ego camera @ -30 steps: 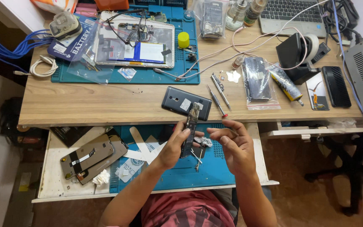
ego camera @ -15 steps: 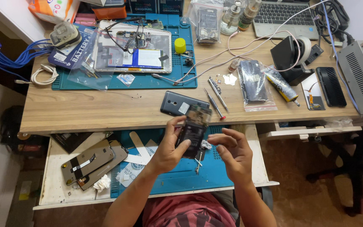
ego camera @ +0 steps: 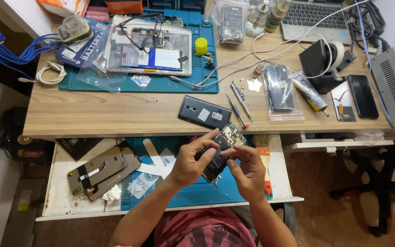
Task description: The person disassembles a smartphone by removing the back cover and detaching internal components. They use a screwdriver to remove screws and a plastic pry tool to separate the back cover from the frame. The person then disconnects ribbon cables and removes the battery from the device.
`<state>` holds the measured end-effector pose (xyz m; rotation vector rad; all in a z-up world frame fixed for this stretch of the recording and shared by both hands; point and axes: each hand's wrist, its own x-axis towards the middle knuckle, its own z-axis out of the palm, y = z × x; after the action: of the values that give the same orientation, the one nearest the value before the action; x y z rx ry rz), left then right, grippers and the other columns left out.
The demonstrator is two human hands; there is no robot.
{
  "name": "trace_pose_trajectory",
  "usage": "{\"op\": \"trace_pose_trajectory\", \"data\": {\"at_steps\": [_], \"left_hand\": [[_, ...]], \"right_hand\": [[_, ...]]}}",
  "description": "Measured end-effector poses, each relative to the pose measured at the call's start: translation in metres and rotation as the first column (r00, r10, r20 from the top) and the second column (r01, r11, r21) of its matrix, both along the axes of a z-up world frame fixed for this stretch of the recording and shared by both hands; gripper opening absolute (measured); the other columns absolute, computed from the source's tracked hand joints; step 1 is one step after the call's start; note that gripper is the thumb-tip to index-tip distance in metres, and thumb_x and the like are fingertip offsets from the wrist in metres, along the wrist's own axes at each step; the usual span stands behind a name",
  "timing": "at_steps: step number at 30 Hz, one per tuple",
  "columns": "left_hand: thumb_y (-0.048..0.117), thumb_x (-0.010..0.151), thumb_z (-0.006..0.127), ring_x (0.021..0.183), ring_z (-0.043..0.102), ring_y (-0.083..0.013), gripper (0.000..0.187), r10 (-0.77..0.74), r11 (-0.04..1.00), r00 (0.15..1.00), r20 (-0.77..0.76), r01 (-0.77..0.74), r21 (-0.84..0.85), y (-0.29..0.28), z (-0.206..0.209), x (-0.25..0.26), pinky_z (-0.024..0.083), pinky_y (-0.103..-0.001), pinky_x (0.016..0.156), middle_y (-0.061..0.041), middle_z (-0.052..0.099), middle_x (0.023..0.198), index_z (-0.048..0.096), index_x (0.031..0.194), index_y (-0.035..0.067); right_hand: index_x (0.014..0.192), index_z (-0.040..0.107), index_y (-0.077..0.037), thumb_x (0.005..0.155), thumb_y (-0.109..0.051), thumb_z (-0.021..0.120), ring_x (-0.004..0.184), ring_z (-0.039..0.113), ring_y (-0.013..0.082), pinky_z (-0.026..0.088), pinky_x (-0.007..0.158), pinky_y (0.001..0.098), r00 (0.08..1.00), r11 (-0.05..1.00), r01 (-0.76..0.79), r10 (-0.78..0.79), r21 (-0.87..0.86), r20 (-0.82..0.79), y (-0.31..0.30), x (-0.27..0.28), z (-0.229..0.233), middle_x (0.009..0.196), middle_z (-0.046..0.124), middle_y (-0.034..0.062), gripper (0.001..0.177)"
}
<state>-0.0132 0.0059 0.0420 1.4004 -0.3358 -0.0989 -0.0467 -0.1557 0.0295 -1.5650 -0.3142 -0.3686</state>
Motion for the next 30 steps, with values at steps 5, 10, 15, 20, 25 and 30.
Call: {"op": "trace_pose_trajectory", "data": {"at_steps": [5, 10, 15, 20, 25, 30], "left_hand": [[0.011, 0.085, 0.058, 0.119, 0.046, -0.0329, 0.013, 0.003, 1.0, 0.999, 0.038, -0.003, 0.011, 0.0, 0.005, -0.001, 0.039, -0.043, 0.097, -0.018, 0.055, 0.125, 0.066, 0.091, 0.003], [0.009, 0.082, 0.06, 0.116, 0.048, -0.0344, 0.011, 0.02, 0.999, 0.998, 0.057, -0.021, 0.026, -0.002, 0.006, -0.001, 0.042, -0.042, 0.094, -0.019, 0.056, 0.123, 0.065, 0.089, 0.002], [0.007, 0.082, 0.061, 0.114, 0.05, -0.0331, 0.007, 0.059, 0.998, 0.996, 0.062, -0.061, 0.033, -0.005, 0.004, -0.001, 0.044, -0.041, 0.092, -0.017, 0.057, 0.122, 0.064, 0.086, 0.001], [0.006, 0.082, 0.06, 0.113, 0.05, -0.0319, 0.006, 0.074, 0.996, 0.995, 0.071, -0.078, 0.049, -0.006, 0.005, -0.001, 0.045, -0.039, 0.089, -0.016, 0.057, 0.122, 0.063, 0.085, 0.002], [0.005, 0.083, 0.06, 0.113, 0.051, -0.0313, 0.005, 0.094, 0.995, 0.994, 0.059, -0.097, 0.04, -0.008, 0.005, -0.002, 0.046, -0.038, 0.088, -0.017, 0.058, 0.121, 0.062, 0.084, 0.002], [0.007, 0.084, 0.059, 0.116, 0.048, -0.0307, 0.007, 0.051, 0.998, 0.998, -0.039, -0.052, -0.02, -0.004, 0.004, -0.002, 0.045, -0.038, 0.09, -0.018, 0.055, 0.124, 0.062, 0.087, 0.002]], "right_hand": [[0.111, 0.05, 0.002, 0.08, 0.002, 0.059, 0.086, 0.066, 0.0228, 0.049, 0.07, 0.0301, 0.999, 0.995, 0.032, -0.029, -0.092, 0.038, 0.004, 0.001, 0.006, 0.091, 0.068, 0.0162, 0.032], [0.111, 0.051, 0.002, 0.08, 0.001, 0.06, 0.083, 0.067, 0.0224, 0.05, 0.068, 0.0305, 0.996, 0.985, 0.06, -0.049, -0.163, 0.072, 0.005, 0.001, 0.01, 0.093, 0.069, 0.0139, 0.032], [0.113, 0.049, 0.0, 0.082, -0.001, 0.058, 0.08, 0.066, 0.0234, 0.051, 0.067, 0.0341, 0.991, 0.956, 0.108, -0.08, -0.273, 0.111, 0.008, 0.001, 0.012, 0.095, 0.068, 0.0123, 0.033], [0.117, 0.047, -0.002, 0.082, -0.001, 0.058, 0.085, 0.065, 0.0247, 0.052, 0.068, 0.0355, 0.973, 0.905, 0.191, -0.124, -0.38, 0.195, 0.013, 0.001, 0.018, 0.097, 0.066, 0.0077, 0.037], [0.118, 0.047, -0.001, 0.081, -0.003, 0.06, 0.088, 0.061, 0.0252, 0.051, 0.07, 0.0359, 0.931, 0.799, 0.324, -0.175, -0.507, 0.32, 0.013, 0.004, 0.024, 0.099, 0.063, 0.0073, 0.04], [0.1, 0.064, -0.008, 0.082, -0.012, 0.063, 0.1, 0.058, 0.0276, 0.045, 0.087, 0.0397, 0.944, 0.829, 0.307, -0.201, -0.467, 0.262, 0.005, 0.009, 0.025, 0.101, 0.063, 0.0057, 0.019]]}}
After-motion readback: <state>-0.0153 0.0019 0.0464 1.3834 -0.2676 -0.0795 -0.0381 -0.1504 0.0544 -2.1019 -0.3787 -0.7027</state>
